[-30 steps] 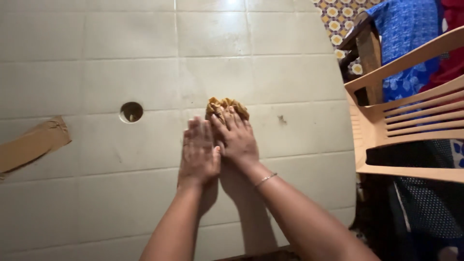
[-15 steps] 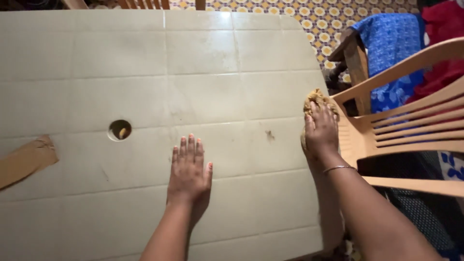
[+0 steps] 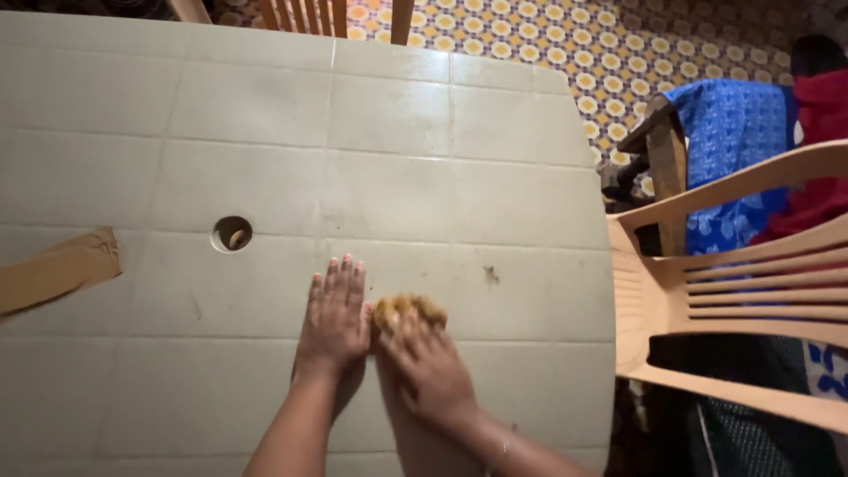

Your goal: The person wipes the surface of a white tiled dining table using a yellow cloth. The person moves the cloth across the table in repeated strokes, covering different areas of the tabletop.

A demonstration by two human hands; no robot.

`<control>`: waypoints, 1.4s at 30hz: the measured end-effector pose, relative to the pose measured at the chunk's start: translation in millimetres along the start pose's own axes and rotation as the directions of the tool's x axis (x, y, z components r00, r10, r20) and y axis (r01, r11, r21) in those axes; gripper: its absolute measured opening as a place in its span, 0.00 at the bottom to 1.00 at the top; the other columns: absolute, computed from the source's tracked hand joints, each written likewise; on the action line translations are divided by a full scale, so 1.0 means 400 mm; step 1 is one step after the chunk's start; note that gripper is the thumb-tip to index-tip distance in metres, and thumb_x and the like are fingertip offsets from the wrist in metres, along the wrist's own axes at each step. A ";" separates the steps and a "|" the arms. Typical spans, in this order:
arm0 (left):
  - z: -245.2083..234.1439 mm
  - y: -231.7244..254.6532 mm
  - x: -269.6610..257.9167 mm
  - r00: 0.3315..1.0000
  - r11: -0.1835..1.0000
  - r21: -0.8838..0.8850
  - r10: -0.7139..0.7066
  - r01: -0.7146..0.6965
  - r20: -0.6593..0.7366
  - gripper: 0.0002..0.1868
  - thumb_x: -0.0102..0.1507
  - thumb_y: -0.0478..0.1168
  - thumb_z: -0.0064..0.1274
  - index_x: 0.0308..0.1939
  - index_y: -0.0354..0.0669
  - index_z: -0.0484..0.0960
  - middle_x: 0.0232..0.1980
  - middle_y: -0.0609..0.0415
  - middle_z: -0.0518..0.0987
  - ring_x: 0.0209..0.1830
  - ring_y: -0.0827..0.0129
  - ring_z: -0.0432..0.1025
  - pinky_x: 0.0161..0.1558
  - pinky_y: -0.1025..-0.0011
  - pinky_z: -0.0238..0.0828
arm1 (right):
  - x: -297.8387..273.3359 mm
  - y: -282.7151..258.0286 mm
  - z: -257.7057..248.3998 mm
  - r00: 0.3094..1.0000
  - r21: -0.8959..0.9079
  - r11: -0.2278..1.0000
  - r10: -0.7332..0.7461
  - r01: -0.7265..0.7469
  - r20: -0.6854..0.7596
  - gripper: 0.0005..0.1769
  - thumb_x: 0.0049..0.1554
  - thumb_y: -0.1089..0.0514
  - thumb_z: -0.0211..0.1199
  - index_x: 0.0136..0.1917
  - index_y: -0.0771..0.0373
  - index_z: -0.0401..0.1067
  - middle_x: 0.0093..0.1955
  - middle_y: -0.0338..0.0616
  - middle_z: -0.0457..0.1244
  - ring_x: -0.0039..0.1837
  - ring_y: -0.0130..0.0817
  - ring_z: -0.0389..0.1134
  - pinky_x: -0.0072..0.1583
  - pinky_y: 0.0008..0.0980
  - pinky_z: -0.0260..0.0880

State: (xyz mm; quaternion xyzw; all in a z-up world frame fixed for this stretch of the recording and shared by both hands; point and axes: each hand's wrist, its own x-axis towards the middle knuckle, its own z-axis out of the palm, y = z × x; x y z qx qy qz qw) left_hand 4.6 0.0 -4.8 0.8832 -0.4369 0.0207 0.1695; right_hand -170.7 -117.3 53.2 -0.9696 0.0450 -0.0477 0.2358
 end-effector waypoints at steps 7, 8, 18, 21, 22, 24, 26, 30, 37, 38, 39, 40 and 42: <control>-0.004 0.041 0.035 0.971 0.962 0.136 -0.238 0.236 0.000 0.36 0.67 0.49 0.35 0.78 0.39 0.52 0.83 0.46 0.48 0.83 0.53 0.40 0.78 0.50 0.30 | -0.133 0.061 0.008 0.956 0.020 0.966 -0.257 0.257 0.140 0.41 0.54 0.56 0.60 0.80 0.55 0.59 0.82 0.56 0.50 0.83 0.54 0.45 0.77 0.54 0.40; -0.003 0.050 0.041 0.964 0.954 0.143 -0.266 0.263 0.001 0.37 0.66 0.49 0.35 0.78 0.39 0.52 0.83 0.45 0.47 0.83 0.52 0.39 0.77 0.49 0.30 | -0.116 0.086 -0.003 0.940 0.039 0.952 -0.305 0.303 0.153 0.39 0.54 0.56 0.60 0.80 0.55 0.60 0.82 0.56 0.50 0.83 0.54 0.46 0.78 0.54 0.40; 0.040 0.116 0.119 0.965 0.953 0.176 -0.257 0.245 0.046 0.37 0.69 0.53 0.35 0.76 0.33 0.52 0.82 0.42 0.47 0.83 0.51 0.38 0.78 0.51 0.29 | 0.105 0.641 -0.220 0.932 -0.052 0.978 0.178 -0.204 -0.316 0.30 0.58 0.54 0.56 0.74 0.59 0.66 0.77 0.57 0.56 0.80 0.55 0.50 0.79 0.49 0.43; 0.049 0.113 0.169 0.989 0.987 0.127 -0.113 0.101 0.093 0.37 0.69 0.54 0.33 0.76 0.35 0.52 0.82 0.44 0.47 0.84 0.54 0.37 0.78 0.53 0.29 | 0.025 0.653 -0.309 0.851 -0.092 0.899 0.365 -0.427 -0.378 0.30 0.63 0.51 0.51 0.76 0.63 0.63 0.77 0.64 0.53 0.80 0.63 0.46 0.78 0.52 0.41; 0.047 0.107 0.185 0.990 0.989 0.121 -0.100 0.088 0.099 0.37 0.69 0.54 0.33 0.76 0.35 0.52 0.82 0.44 0.47 0.84 0.54 0.37 0.78 0.53 0.29 | -0.007 0.634 -0.298 0.844 -0.093 0.893 0.376 -0.440 -0.382 0.30 0.63 0.51 0.51 0.76 0.63 0.63 0.77 0.64 0.53 0.80 0.63 0.46 0.78 0.52 0.41; 0.050 0.107 0.214 0.995 0.990 0.128 -0.068 0.059 0.067 0.38 0.69 0.56 0.30 0.76 0.36 0.51 0.82 0.44 0.46 0.83 0.55 0.36 0.77 0.53 0.29 | -0.066 0.603 -0.289 0.844 -0.065 0.908 0.355 -0.414 -0.402 0.29 0.64 0.50 0.51 0.75 0.62 0.61 0.80 0.62 0.51 0.83 0.60 0.46 0.80 0.49 0.41; 0.038 0.124 0.213 0.994 0.990 0.116 -0.086 0.077 0.074 0.38 0.69 0.57 0.29 0.77 0.36 0.50 0.82 0.44 0.46 0.83 0.55 0.36 0.77 0.53 0.29 | -0.088 0.431 -0.318 0.785 0.110 0.847 0.525 -0.521 -0.329 0.29 0.62 0.51 0.51 0.75 0.61 0.62 0.79 0.60 0.51 0.82 0.57 0.47 0.78 0.49 0.43; 0.007 0.120 0.237 0.992 0.988 0.125 -0.099 0.088 0.084 0.38 0.69 0.57 0.27 0.77 0.36 0.49 0.82 0.45 0.45 0.82 0.56 0.36 0.76 0.53 0.30 | -0.197 0.417 -0.145 0.923 -0.113 0.945 0.268 -0.308 -0.276 0.31 0.58 0.47 0.57 0.72 0.59 0.65 0.78 0.57 0.52 0.80 0.56 0.46 0.76 0.53 0.43; 0.028 0.112 0.229 0.987 0.983 0.151 -0.120 0.103 0.110 0.36 0.69 0.55 0.27 0.77 0.40 0.49 0.83 0.49 0.46 0.83 0.60 0.37 0.77 0.53 0.30 | 0.113 0.273 -0.159 0.996 -0.069 0.997 -0.031 0.025 -0.086 0.35 0.55 0.50 0.62 0.74 0.58 0.64 0.77 0.56 0.54 0.80 0.60 0.49 0.76 0.59 0.44; 0.025 0.114 0.233 0.988 0.985 0.141 -0.117 0.102 0.102 0.36 0.69 0.54 0.27 0.77 0.40 0.50 0.83 0.49 0.46 0.83 0.60 0.37 0.77 0.53 0.30 | 0.154 0.310 -0.172 0.992 -0.052 0.993 -0.108 0.105 -0.063 0.37 0.52 0.52 0.63 0.74 0.59 0.64 0.77 0.58 0.54 0.79 0.60 0.50 0.75 0.57 0.46; 0.021 0.115 0.229 0.988 0.986 0.132 -0.114 0.101 0.100 0.36 0.69 0.54 0.27 0.77 0.40 0.50 0.82 0.49 0.46 0.83 0.60 0.37 0.77 0.54 0.30 | 0.188 0.340 -0.181 0.983 -0.028 0.983 -0.181 0.180 -0.040 0.39 0.49 0.53 0.64 0.74 0.60 0.65 0.76 0.60 0.54 0.77 0.60 0.51 0.75 0.55 0.49; 0.018 0.112 0.226 0.988 0.986 0.133 -0.113 0.099 0.105 0.36 0.69 0.54 0.27 0.77 0.40 0.50 0.82 0.49 0.46 0.83 0.60 0.37 0.77 0.54 0.30 | 0.207 0.405 -0.179 0.983 -0.024 0.984 -0.178 0.177 -0.039 0.39 0.49 0.53 0.64 0.74 0.60 0.65 0.76 0.60 0.54 0.77 0.60 0.51 0.75 0.55 0.49; 0.016 0.116 0.227 0.993 0.991 0.103 -0.094 0.087 0.068 0.36 0.69 0.54 0.27 0.77 0.39 0.51 0.82 0.48 0.46 0.82 0.59 0.37 0.77 0.54 0.30 | 0.244 0.542 -0.185 0.968 -0.021 1.000 -0.005 -0.001 -0.252 0.28 0.58 0.55 0.59 0.72 0.58 0.67 0.75 0.51 0.61 0.80 0.45 0.56 0.79 0.48 0.53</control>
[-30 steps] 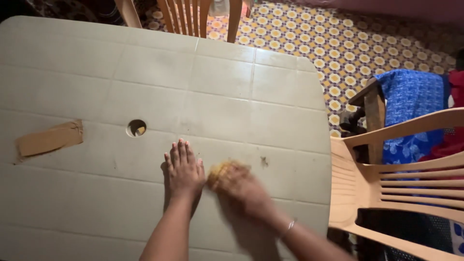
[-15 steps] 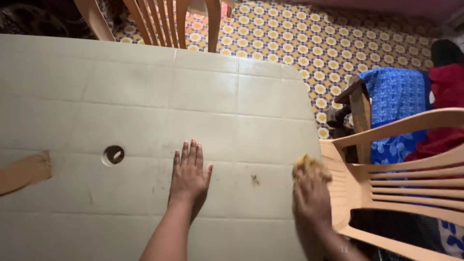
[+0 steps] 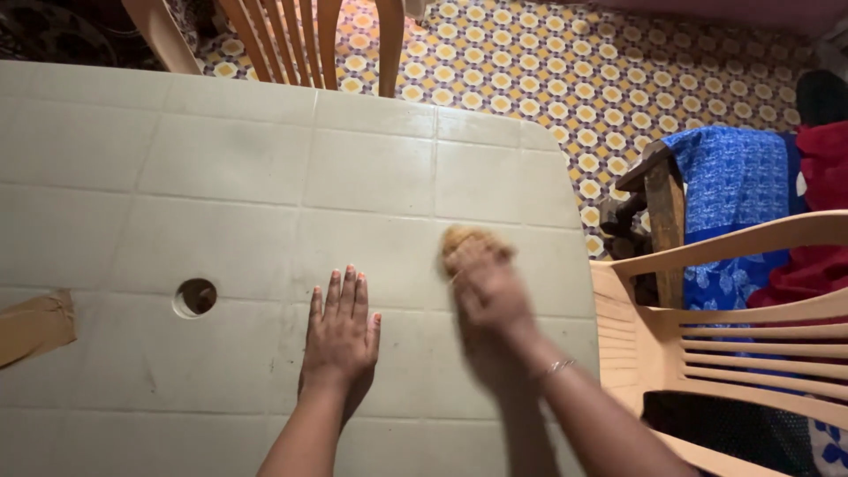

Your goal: The person wipes the surface of a white tiled dining table using a yellow cloth. The person moves the cloth across the table in repeated strokes, covering different areas of the tabletop.

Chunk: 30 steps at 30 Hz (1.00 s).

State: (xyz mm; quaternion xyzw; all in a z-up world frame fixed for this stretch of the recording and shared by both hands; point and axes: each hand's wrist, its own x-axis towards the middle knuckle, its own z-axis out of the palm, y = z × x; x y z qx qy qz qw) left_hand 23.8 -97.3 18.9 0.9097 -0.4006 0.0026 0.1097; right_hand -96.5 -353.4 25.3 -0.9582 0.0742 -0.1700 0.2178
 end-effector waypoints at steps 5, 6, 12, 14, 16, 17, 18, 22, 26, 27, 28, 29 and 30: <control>-0.005 -0.002 0.001 1.000 1.000 0.003 0.004 -0.004 -0.004 0.36 0.69 0.54 0.27 0.77 0.39 0.51 0.82 0.48 0.47 0.82 0.59 0.37 0.77 0.54 0.30 | -0.045 0.153 -0.132 0.949 -0.159 0.936 0.301 -0.313 -0.098 0.33 0.62 0.46 0.56 0.76 0.62 0.63 0.78 0.59 0.55 0.81 0.51 0.48 0.78 0.48 0.42; -0.010 0.002 0.000 1.000 1.000 0.007 0.002 -0.002 -0.001 0.36 0.69 0.54 0.27 0.77 0.39 0.51 0.82 0.49 0.47 0.82 0.59 0.37 0.77 0.54 0.30 | -0.070 0.161 -0.154 0.934 -0.176 0.917 0.348 -0.357 -0.084 0.36 0.63 0.43 0.55 0.77 0.65 0.60 0.78 0.63 0.52 0.82 0.53 0.45 0.77 0.48 0.38; -0.015 0.005 0.003 1.000 1.000 -0.006 -0.014 0.014 -0.013 0.36 0.68 0.53 0.28 0.77 0.39 0.51 0.82 0.49 0.48 0.82 0.59 0.39 0.77 0.54 0.31 | -0.173 -0.057 -0.126 0.723 -0.128 0.718 0.645 -0.684 -0.245 0.35 0.67 0.43 0.46 0.79 0.67 0.56 0.80 0.65 0.48 0.83 0.58 0.38 0.77 0.50 0.32; -0.012 0.004 0.008 1.000 1.000 -0.013 -0.011 0.011 -0.017 0.36 0.68 0.54 0.29 0.77 0.39 0.52 0.82 0.49 0.48 0.82 0.59 0.39 0.77 0.54 0.31 | -0.189 -0.125 -0.141 0.810 -0.193 0.789 0.547 -0.583 -0.212 0.41 0.61 0.41 0.53 0.78 0.70 0.57 0.77 0.69 0.49 0.82 0.61 0.39 0.76 0.53 0.34; -0.018 0.010 0.000 1.000 1.000 -0.019 -0.020 0.019 -0.020 0.36 0.68 0.54 0.29 0.77 0.39 0.52 0.82 0.49 0.48 0.82 0.59 0.39 0.77 0.54 0.31 | -0.226 -0.128 -0.121 0.886 -0.252 0.850 0.435 -0.463 -0.161 0.47 0.55 0.39 0.60 0.76 0.72 0.58 0.75 0.73 0.49 0.81 0.64 0.40 0.75 0.56 0.35; -0.029 0.012 -0.002 1.000 1.000 -0.017 -0.022 0.022 -0.004 0.36 0.68 0.54 0.29 0.77 0.39 0.52 0.82 0.49 0.48 0.82 0.59 0.39 0.77 0.54 0.31 | -0.252 -0.100 -0.091 0.905 -0.195 0.885 0.403 -0.423 -0.133 0.38 0.55 0.45 0.60 0.74 0.65 0.62 0.75 0.65 0.54 0.79 0.58 0.48 0.76 0.50 0.44; -0.041 0.015 -0.004 1.000 1.000 -0.015 -0.024 0.024 0.012 0.36 0.68 0.54 0.29 0.77 0.39 0.52 0.82 0.49 0.48 0.82 0.59 0.39 0.77 0.54 0.31 | -0.277 -0.071 -0.064 0.923 -0.136 0.915 0.368 -0.381 -0.107 0.31 0.56 0.51 0.59 0.71 0.58 0.66 0.74 0.57 0.59 0.77 0.52 0.56 0.76 0.44 0.52; -0.026 0.008 0.004 0.999 0.999 -0.021 -0.031 0.032 0.010 0.36 0.68 0.54 0.29 0.77 0.40 0.51 0.82 0.49 0.48 0.82 0.60 0.38 0.77 0.55 0.31 | -0.250 -0.034 -0.047 0.960 0.065 0.968 0.249 -0.243 -0.125 0.29 0.56 0.57 0.62 0.71 0.55 0.70 0.71 0.55 0.65 0.73 0.50 0.64 0.72 0.42 0.62; -0.030 0.005 0.004 0.999 0.999 -0.024 -0.028 0.029 0.016 0.36 0.68 0.54 0.29 0.77 0.40 0.51 0.82 0.50 0.47 0.82 0.61 0.38 0.77 0.55 0.30 | -0.217 0.047 -0.100 0.741 0.916 0.117 0.631 -0.383 0.229 0.23 0.64 0.58 0.57 0.71 0.67 0.69 0.66 0.57 0.66 0.66 0.44 0.67 0.68 0.41 0.68; -0.035 0.011 0.005 0.999 0.999 -0.021 -0.027 0.028 0.024 0.36 0.68 0.54 0.28 0.77 0.40 0.51 0.82 0.50 0.47 0.83 0.61 0.38 0.77 0.55 0.30 | -0.205 0.062 -0.143 0.700 0.880 0.093 0.647 -0.466 0.302 0.24 0.63 0.57 0.57 0.71 0.65 0.70 0.66 0.56 0.66 0.66 0.43 0.67 0.67 0.39 0.68; -0.028 0.013 0.002 0.999 0.999 -0.027 -0.023 0.023 0.028 0.36 0.68 0.54 0.28 0.77 0.40 0.51 0.82 0.50 0.47 0.83 0.61 0.38 0.77 0.55 0.30 | -0.200 0.076 -0.187 0.695 0.879 0.094 0.653 -0.468 0.301 0.24 0.63 0.57 0.57 0.71 0.65 0.70 0.66 0.56 0.66 0.66 0.43 0.67 0.67 0.39 0.68; -0.022 0.011 0.004 1.000 0.999 -0.022 -0.022 0.023 0.019 0.36 0.68 0.54 0.28 0.77 0.40 0.51 0.82 0.50 0.47 0.82 0.60 0.38 0.77 0.54 0.30 | -0.186 0.093 -0.229 0.627 0.812 0.055 0.666 -0.581 0.404 0.24 0.61 0.56 0.57 0.70 0.60 0.70 0.65 0.54 0.67 0.65 0.42 0.68 0.65 0.37 0.69; -0.016 0.008 0.006 1.000 1.000 -0.017 -0.022 0.023 0.009 0.36 0.68 0.54 0.28 0.77 0.40 0.51 0.82 0.50 0.47 0.82 0.60 0.38 0.77 0.54 0.30 | -0.170 0.108 -0.271 0.546 0.730 0.014 0.675 -0.683 0.497 0.25 0.60 0.54 0.57 0.70 0.56 0.71 0.65 0.52 0.68 0.65 0.40 0.68 0.64 0.35 0.70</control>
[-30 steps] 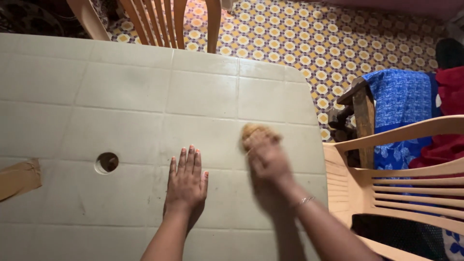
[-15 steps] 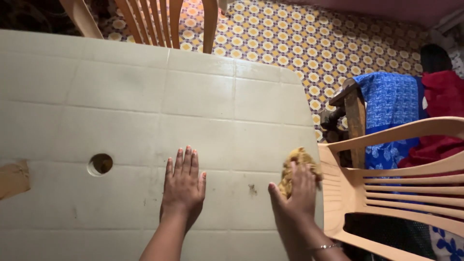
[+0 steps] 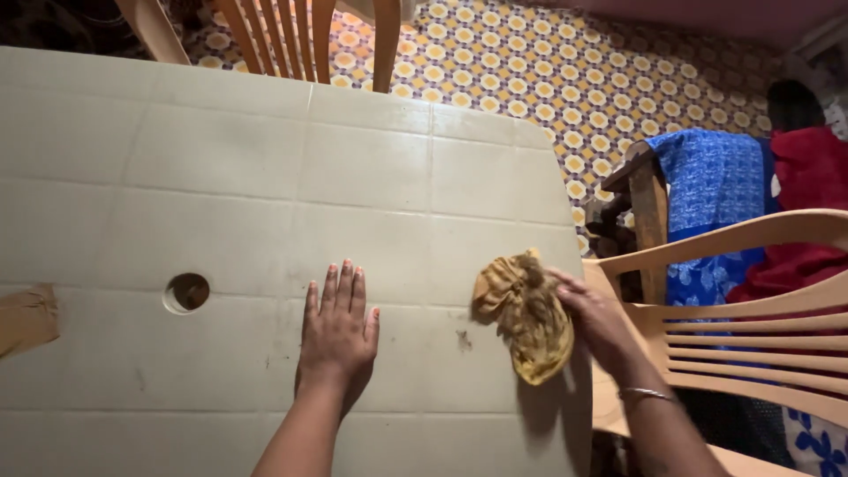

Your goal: The person wipes the surface of a white tiled dining table using a yellow cloth. The person moves the cloth across the table in repeated strokes, covering different areas of the tabletop.

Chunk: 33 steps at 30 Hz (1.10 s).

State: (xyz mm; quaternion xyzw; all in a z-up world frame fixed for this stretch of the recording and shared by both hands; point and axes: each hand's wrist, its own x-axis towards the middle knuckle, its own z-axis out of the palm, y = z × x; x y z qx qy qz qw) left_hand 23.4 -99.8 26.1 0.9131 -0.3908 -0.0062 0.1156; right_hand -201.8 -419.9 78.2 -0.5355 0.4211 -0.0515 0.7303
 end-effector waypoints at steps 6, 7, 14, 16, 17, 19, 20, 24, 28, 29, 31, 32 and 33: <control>0.005 0.002 0.000 1.000 1.000 0.009 -0.011 0.011 0.009 0.37 0.68 0.54 0.30 0.77 0.41 0.50 0.82 0.50 0.47 0.82 0.60 0.38 0.76 0.53 0.31 | -0.015 0.051 -0.067 0.616 -0.845 0.297 -0.786 0.445 0.048 0.24 0.64 0.50 0.61 0.72 0.56 0.68 0.72 0.51 0.64 0.75 0.46 0.65 0.76 0.45 0.64; -0.006 0.003 -0.006 1.000 1.000 0.011 -0.010 0.010 0.010 0.37 0.68 0.54 0.30 0.77 0.41 0.50 0.82 0.50 0.47 0.82 0.60 0.38 0.76 0.53 0.31 | -0.024 0.073 -0.015 0.616 -0.844 0.300 -0.786 0.445 0.046 0.24 0.64 0.50 0.61 0.72 0.56 0.68 0.72 0.51 0.64 0.75 0.46 0.65 0.76 0.45 0.64; -0.031 0.011 -0.006 1.000 1.000 -0.009 -0.012 0.012 0.007 0.36 0.68 0.53 0.30 0.77 0.39 0.52 0.81 0.48 0.48 0.82 0.59 0.39 0.76 0.53 0.32 | 0.066 0.106 0.204 0.695 -0.967 -0.044 -0.687 0.251 0.212 0.45 0.51 0.23 0.58 0.76 0.38 0.62 0.85 0.51 0.42 0.84 0.61 0.33 0.76 0.68 0.25; -0.026 0.014 -0.004 1.000 1.000 -0.008 -0.012 0.012 -0.004 0.36 0.68 0.53 0.30 0.76 0.39 0.52 0.81 0.48 0.49 0.82 0.59 0.39 0.76 0.53 0.32 | 0.130 0.071 0.255 0.697 -0.978 0.004 -0.702 0.207 0.145 0.45 0.51 0.22 0.57 0.77 0.37 0.61 0.85 0.50 0.42 0.84 0.61 0.32 0.76 0.69 0.24; -0.022 0.010 0.000 1.000 1.000 -0.009 -0.007 0.007 -0.011 0.36 0.68 0.53 0.31 0.76 0.39 0.53 0.81 0.48 0.49 0.82 0.58 0.40 0.76 0.53 0.32 | 0.171 0.050 0.287 0.690 -0.982 0.009 -0.713 0.188 0.126 0.43 0.52 0.22 0.57 0.76 0.37 0.63 0.84 0.50 0.44 0.84 0.61 0.34 0.76 0.69 0.26; -0.017 0.003 0.002 1.000 1.000 -0.004 -0.003 0.003 -0.016 0.36 0.67 0.53 0.32 0.76 0.39 0.53 0.81 0.48 0.49 0.82 0.58 0.40 0.76 0.52 0.33 | 0.258 0.039 0.356 0.684 -0.985 0.019 -0.722 0.174 0.107 0.41 0.53 0.23 0.57 0.75 0.36 0.64 0.83 0.51 0.47 0.84 0.61 0.35 0.76 0.69 0.27; -0.015 0.001 0.000 1.000 1.000 -0.007 -0.003 0.003 -0.010 0.36 0.67 0.53 0.33 0.76 0.39 0.53 0.81 0.47 0.50 0.81 0.58 0.40 0.76 0.51 0.33 | 0.303 0.049 0.393 0.661 -0.962 -0.023 -0.721 0.273 0.205 0.34 0.57 0.27 0.56 0.73 0.36 0.66 0.82 0.51 0.51 0.84 0.59 0.39 0.78 0.64 0.31; 0.016 -0.011 0.006 0.999 1.000 -0.016 0.015 -0.015 -0.037 0.37 0.66 0.53 0.35 0.76 0.39 0.54 0.81 0.47 0.50 0.81 0.57 0.41 0.75 0.49 0.33 | 0.364 0.062 0.569 0.496 -0.817 -0.190 -0.712 0.544 0.496 0.28 0.61 0.40 0.58 0.73 0.45 0.68 0.79 0.59 0.55 0.83 0.57 0.44 0.79 0.60 0.33; 0.010 -0.012 -0.003 0.997 1.000 -0.014 0.027 -0.028 -0.067 0.37 0.66 0.54 0.35 0.75 0.39 0.54 0.81 0.46 0.50 0.81 0.56 0.41 0.75 0.49 0.33 | 0.345 -0.008 0.570 0.443 -0.677 -0.368 -0.545 0.637 0.712 0.35 0.60 0.50 0.58 0.80 0.52 0.65 0.76 0.47 0.58 0.86 0.50 0.46 0.82 0.58 0.29; -0.004 -0.005 0.000 0.998 1.000 -0.015 0.027 -0.027 -0.057 0.37 0.66 0.54 0.35 0.76 0.39 0.54 0.81 0.46 0.50 0.81 0.57 0.41 0.75 0.50 0.33 | 0.381 -0.021 0.521 0.491 -0.721 -0.348 -0.552 0.599 0.674 0.35 0.57 0.52 0.57 0.78 0.50 0.63 0.77 0.44 0.58 0.84 0.45 0.46 0.79 0.64 0.27; -0.016 0.002 -0.001 0.999 1.000 -0.016 0.025 -0.026 -0.047 0.37 0.66 0.53 0.34 0.76 0.39 0.53 0.81 0.46 0.49 0.81 0.57 0.41 0.75 0.51 0.33 | 0.429 -0.057 0.406 0.536 -0.762 -0.329 -0.559 0.558 0.633 0.35 0.54 0.55 0.55 0.75 0.48 0.62 0.78 0.40 0.57 0.83 0.41 0.46 0.77 0.71 0.24; -0.014 0.003 -0.003 0.999 1.000 -0.020 0.019 -0.020 -0.040 0.37 0.67 0.53 0.34 0.76 0.39 0.53 0.81 0.47 0.49 0.81 0.57 0.41 0.75 0.51 0.33 | 0.441 -0.080 0.341 0.614 -0.895 -0.233 -0.660 0.379 0.432 0.32 0.59 0.49 0.51 0.76 0.47 0.62 0.80 0.37 0.53 0.84 0.38 0.44 0.76 0.71 0.24; -0.014 0.002 -0.003 0.999 1.000 -0.022 0.017 -0.018 -0.033 0.36 0.67 0.53 0.33 0.76 0.38 0.53 0.81 0.47 0.49 0.81 0.58 0.40 0.75 0.52 0.33 | 0.452 -0.103 0.276 0.647 -0.977 -0.112 -0.735 0.182 0.205 0.30 0.64 0.42 0.46 0.77 0.46 0.62 0.83 0.35 0.49 0.84 0.35 0.42 0.76 0.71 0.24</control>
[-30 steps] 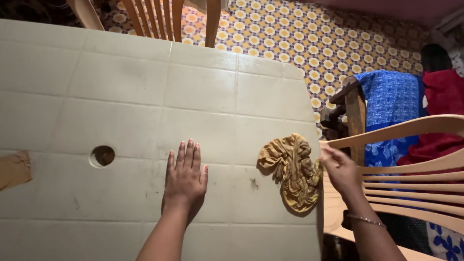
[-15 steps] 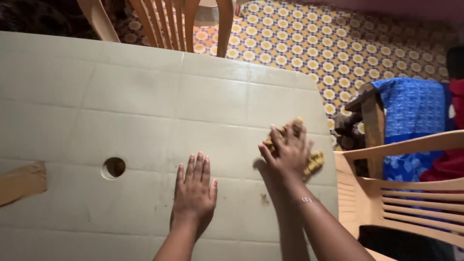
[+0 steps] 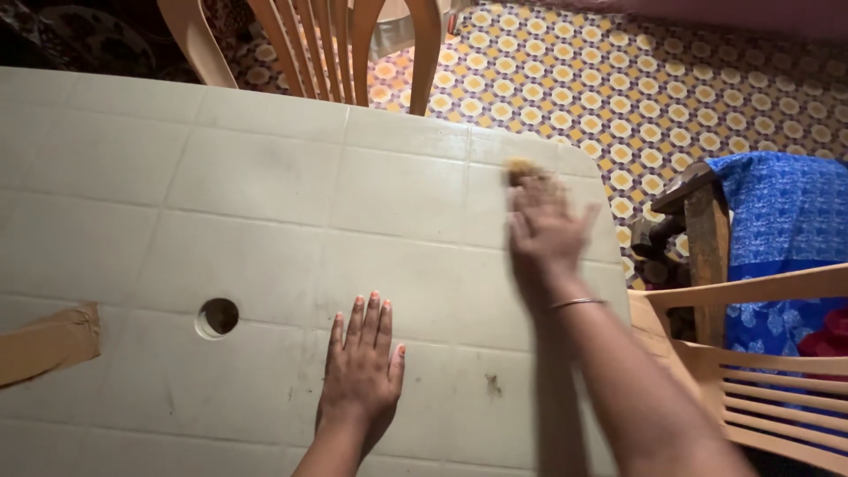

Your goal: The person wipes the surface of a white tiled dining table using a yellow cloth. The person moves the cloth across the table in repeated strokes, covering different areas of the tabletop.

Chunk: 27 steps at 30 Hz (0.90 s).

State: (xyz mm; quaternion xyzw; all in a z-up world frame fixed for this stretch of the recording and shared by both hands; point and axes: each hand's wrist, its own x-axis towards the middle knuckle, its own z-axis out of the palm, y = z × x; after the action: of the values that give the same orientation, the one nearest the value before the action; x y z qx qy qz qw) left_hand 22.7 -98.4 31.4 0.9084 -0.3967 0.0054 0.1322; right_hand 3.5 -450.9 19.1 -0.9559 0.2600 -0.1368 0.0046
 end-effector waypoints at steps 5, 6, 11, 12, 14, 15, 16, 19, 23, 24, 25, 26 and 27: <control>-0.025 0.012 0.001 1.000 1.000 -0.023 0.015 -0.015 -0.005 0.36 0.67 0.52 0.33 0.76 0.37 0.52 0.81 0.46 0.48 0.81 0.57 0.40 0.75 0.52 0.32 | -0.037 0.136 -0.111 0.949 0.153 0.940 0.287 -0.305 0.128 0.29 0.64 0.42 0.43 0.77 0.44 0.62 0.84 0.39 0.45 0.85 0.49 0.36 0.77 0.64 0.30; -0.028 0.007 0.004 1.000 1.000 -0.020 0.019 -0.019 -0.012 0.36 0.67 0.52 0.32 0.76 0.36 0.52 0.81 0.45 0.48 0.81 0.56 0.39 0.75 0.52 0.31 | -0.035 0.152 -0.105 0.915 0.215 0.891 0.376 -0.400 0.145 0.30 0.63 0.41 0.45 0.76 0.44 0.62 0.84 0.36 0.45 0.85 0.50 0.35 0.75 0.64 0.32; -0.031 0.004 0.002 0.999 0.999 -0.025 0.028 -0.029 -0.034 0.36 0.67 0.52 0.33 0.75 0.34 0.53 0.80 0.43 0.49 0.81 0.55 0.40 0.75 0.51 0.31 | 0.073 0.218 0.132 0.804 0.144 0.804 0.590 -0.577 -0.071 0.31 0.68 0.41 0.46 0.77 0.60 0.62 0.84 0.50 0.47 0.85 0.60 0.38 0.82 0.59 0.33; -0.030 0.005 0.004 0.999 0.999 -0.033 0.030 -0.031 -0.038 0.36 0.67 0.52 0.33 0.75 0.34 0.53 0.80 0.43 0.49 0.81 0.55 0.40 0.75 0.51 0.31 | 0.114 0.219 0.167 0.753 0.117 0.779 0.625 -0.616 -0.206 0.34 0.70 0.42 0.47 0.78 0.68 0.61 0.83 0.59 0.48 0.84 0.61 0.39 0.83 0.59 0.32; -0.034 0.002 0.009 0.999 0.999 -0.036 0.024 -0.025 -0.042 0.36 0.67 0.52 0.33 0.75 0.34 0.53 0.80 0.43 0.49 0.81 0.55 0.40 0.75 0.51 0.31 | 0.192 0.196 0.246 0.833 0.046 0.865 0.494 -0.499 -0.251 0.33 0.69 0.44 0.48 0.74 0.73 0.63 0.82 0.63 0.48 0.83 0.63 0.40 0.80 0.60 0.31; -0.036 0.003 0.010 0.999 0.999 -0.044 0.023 -0.025 -0.045 0.36 0.68 0.52 0.33 0.75 0.34 0.53 0.81 0.42 0.49 0.81 0.55 0.41 0.75 0.51 0.31 | 0.230 0.184 0.286 0.890 -0.035 0.925 0.353 -0.378 -0.289 0.32 0.67 0.46 0.49 0.70 0.77 0.64 0.81 0.67 0.48 0.82 0.66 0.40 0.77 0.61 0.31; -0.033 0.001 0.005 0.999 0.999 -0.039 0.016 -0.018 -0.040 0.36 0.68 0.52 0.33 0.75 0.34 0.53 0.81 0.42 0.49 0.81 0.55 0.41 0.75 0.51 0.31 | 0.250 0.103 0.293 0.893 -0.030 0.927 0.351 -0.374 -0.282 0.32 0.67 0.46 0.49 0.70 0.77 0.64 0.81 0.67 0.48 0.82 0.66 0.40 0.77 0.61 0.31; -0.023 -0.003 0.001 0.999 0.998 -0.049 0.024 -0.026 -0.041 0.36 0.68 0.52 0.34 0.75 0.34 0.53 0.81 0.43 0.49 0.81 0.55 0.41 0.75 0.51 0.31 | 0.302 -0.135 0.316 0.967 0.262 0.958 0.170 -0.117 -0.191 0.22 0.70 0.55 0.47 0.68 0.69 0.70 0.81 0.59 0.56 0.86 0.56 0.48 0.88 0.52 0.35; 0.001 -0.010 0.006 0.998 0.998 -0.051 0.044 -0.046 -0.043 0.36 0.68 0.52 0.35 0.75 0.33 0.54 0.80 0.41 0.51 0.81 0.52 0.41 0.75 0.49 0.31 | 0.276 -0.419 0.302 0.931 0.410 0.836 -0.322 0.364 -0.172 0.36 0.56 0.56 0.62 0.76 0.63 0.63 0.80 0.55 0.55 0.82 0.54 0.51 0.78 0.46 0.51; 0.007 -0.012 0.003 0.999 0.997 -0.059 0.043 -0.045 -0.028 0.36 0.68 0.53 0.35 0.75 0.33 0.55 0.79 0.41 0.51 0.81 0.51 0.41 0.75 0.48 0.30 | 0.250 -0.489 0.286 0.876 0.397 0.787 -0.470 0.473 -0.111 0.42 0.51 0.57 0.65 0.78 0.59 0.62 0.82 0.49 0.53 0.84 0.51 0.49 0.79 0.45 0.51; 0.023 -0.021 -0.005 0.999 0.997 -0.056 0.043 -0.044 -0.028 0.36 0.68 0.53 0.35 0.75 0.33 0.55 0.79 0.41 0.51 0.81 0.51 0.41 0.75 0.48 0.30 | 0.220 -0.520 0.226 0.875 0.398 0.786 -0.470 0.473 -0.113 0.42 0.51 0.57 0.65 0.78 0.59 0.62 0.82 0.49 0.53 0.84 0.51 0.49 0.79 0.45 0.51; 0.040 -0.029 -0.012 0.998 0.995 -0.076 0.059 -0.059 -0.005 0.37 0.68 0.54 0.36 0.74 0.31 0.55 0.79 0.39 0.52 0.81 0.49 0.40 0.75 0.48 0.30 | 0.192 -0.548 0.165 0.853 0.383 0.785 -0.521 0.487 -0.015 0.47 0.45 0.54 0.68 0.77 0.56 0.60 0.82 0.46 0.52 0.82 0.51 0.47 0.75 0.49 0.49; 0.057 -0.037 -0.018 0.997 0.993 -0.096 0.076 -0.074 0.018 0.38 0.69 0.55 0.36 0.74 0.29 0.54 0.78 0.38 0.52 0.81 0.48 0.40 0.75 0.47 0.29 | 0.163 -0.576 0.104 0.822 0.368 0.784 -0.564 0.500 0.084 0.51 0.39 0.51 0.71 0.76 0.53 0.59 0.82 0.44 0.51 0.80 0.51 0.45 0.72 0.53 0.47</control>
State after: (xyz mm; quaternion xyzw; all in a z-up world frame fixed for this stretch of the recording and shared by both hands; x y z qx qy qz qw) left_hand 26.3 -89.0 5.1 0.8855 -0.4316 -0.0187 0.1709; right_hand 182.9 -286.7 14.3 -0.9840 -0.0495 -0.0822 0.1503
